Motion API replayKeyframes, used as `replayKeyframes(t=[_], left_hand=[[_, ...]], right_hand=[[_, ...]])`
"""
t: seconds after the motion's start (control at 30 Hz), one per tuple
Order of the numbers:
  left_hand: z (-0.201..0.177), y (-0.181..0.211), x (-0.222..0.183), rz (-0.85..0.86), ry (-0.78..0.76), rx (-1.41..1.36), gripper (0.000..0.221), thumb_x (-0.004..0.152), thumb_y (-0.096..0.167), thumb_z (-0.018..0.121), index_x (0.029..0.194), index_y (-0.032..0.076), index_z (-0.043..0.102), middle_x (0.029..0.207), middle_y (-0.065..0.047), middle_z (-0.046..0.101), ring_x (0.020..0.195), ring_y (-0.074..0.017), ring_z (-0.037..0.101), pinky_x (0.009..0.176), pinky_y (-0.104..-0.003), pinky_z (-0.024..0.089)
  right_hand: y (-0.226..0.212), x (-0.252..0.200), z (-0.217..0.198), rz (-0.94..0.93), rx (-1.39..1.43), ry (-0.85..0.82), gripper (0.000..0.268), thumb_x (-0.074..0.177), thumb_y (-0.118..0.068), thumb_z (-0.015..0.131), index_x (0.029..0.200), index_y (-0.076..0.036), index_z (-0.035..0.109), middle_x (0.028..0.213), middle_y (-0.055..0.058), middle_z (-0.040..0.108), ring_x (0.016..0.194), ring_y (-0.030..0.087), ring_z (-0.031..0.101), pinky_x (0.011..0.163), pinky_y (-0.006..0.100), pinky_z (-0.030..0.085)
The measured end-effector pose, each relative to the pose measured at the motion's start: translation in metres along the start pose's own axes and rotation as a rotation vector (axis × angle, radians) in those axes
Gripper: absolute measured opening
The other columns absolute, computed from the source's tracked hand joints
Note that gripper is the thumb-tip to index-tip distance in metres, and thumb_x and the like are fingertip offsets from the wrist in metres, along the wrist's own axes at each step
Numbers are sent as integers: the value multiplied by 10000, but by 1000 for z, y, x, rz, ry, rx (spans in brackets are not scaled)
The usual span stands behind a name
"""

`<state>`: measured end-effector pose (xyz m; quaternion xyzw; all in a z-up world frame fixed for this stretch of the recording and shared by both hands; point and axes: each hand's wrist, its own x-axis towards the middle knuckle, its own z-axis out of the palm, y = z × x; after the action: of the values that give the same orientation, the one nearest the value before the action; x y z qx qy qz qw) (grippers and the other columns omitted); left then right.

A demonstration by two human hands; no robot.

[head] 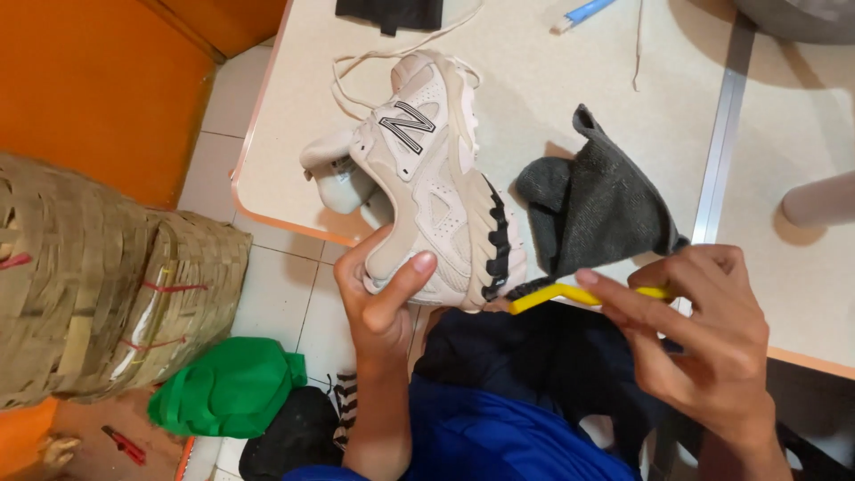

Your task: Cleaning the sole of a white sneaker using a cloth, cleaning solution, and a brush.

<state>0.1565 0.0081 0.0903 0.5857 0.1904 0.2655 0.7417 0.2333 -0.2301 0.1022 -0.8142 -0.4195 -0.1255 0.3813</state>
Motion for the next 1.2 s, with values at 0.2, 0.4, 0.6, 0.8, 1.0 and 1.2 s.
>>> replayKeyframes(t=[0.2,0.4,0.6,0.8,1.0,1.2], left_hand=[[-15,-59,-16,-40,317,-142,553,625,13,846,1125,-66,625,1074,-258,715,1032,-291,703,888,-399,610],[-20,-57,-15,-12,200,-102,348,673,80,820,948,-84,683,793,-88,670,775,-176,646,678,-298,538],[-17,-53,-14,58,176,136,394,663,223,823,932,-55,749,773,-45,695,743,-142,654,628,-254,528],[-9,-41,-12,-6,189,83,344,675,180,828,900,-68,745,780,-39,689,756,-129,639,634,-248,532],[-3,-28,-10,23,91,12,239,736,160,796,850,-42,738,733,35,625,697,-77,561,571,-211,434],[0,-39,-7,-66,258,-83,365,669,100,837,961,-99,746,878,-102,737,850,-180,679,725,-282,568]], right_hand=[[22,-10,5,-83,-314,76,184,962,73,783,1079,-69,787,933,170,686,794,301,590,922,497,305],[-3,9,11,-63,-109,66,104,932,-43,659,925,-49,762,774,112,590,701,257,531,817,453,285],[-5,15,8,-92,-157,51,74,922,-88,699,892,-107,764,767,107,535,712,265,501,858,466,249],[6,19,14,-177,-146,56,279,802,-397,871,773,-142,760,726,51,590,668,204,501,862,429,255],[15,34,-4,-159,-250,106,275,830,-362,884,748,-144,738,716,29,565,678,221,486,862,443,247],[23,34,-1,-247,-219,99,298,831,-370,888,726,-137,734,675,17,582,636,196,495,889,423,274]])
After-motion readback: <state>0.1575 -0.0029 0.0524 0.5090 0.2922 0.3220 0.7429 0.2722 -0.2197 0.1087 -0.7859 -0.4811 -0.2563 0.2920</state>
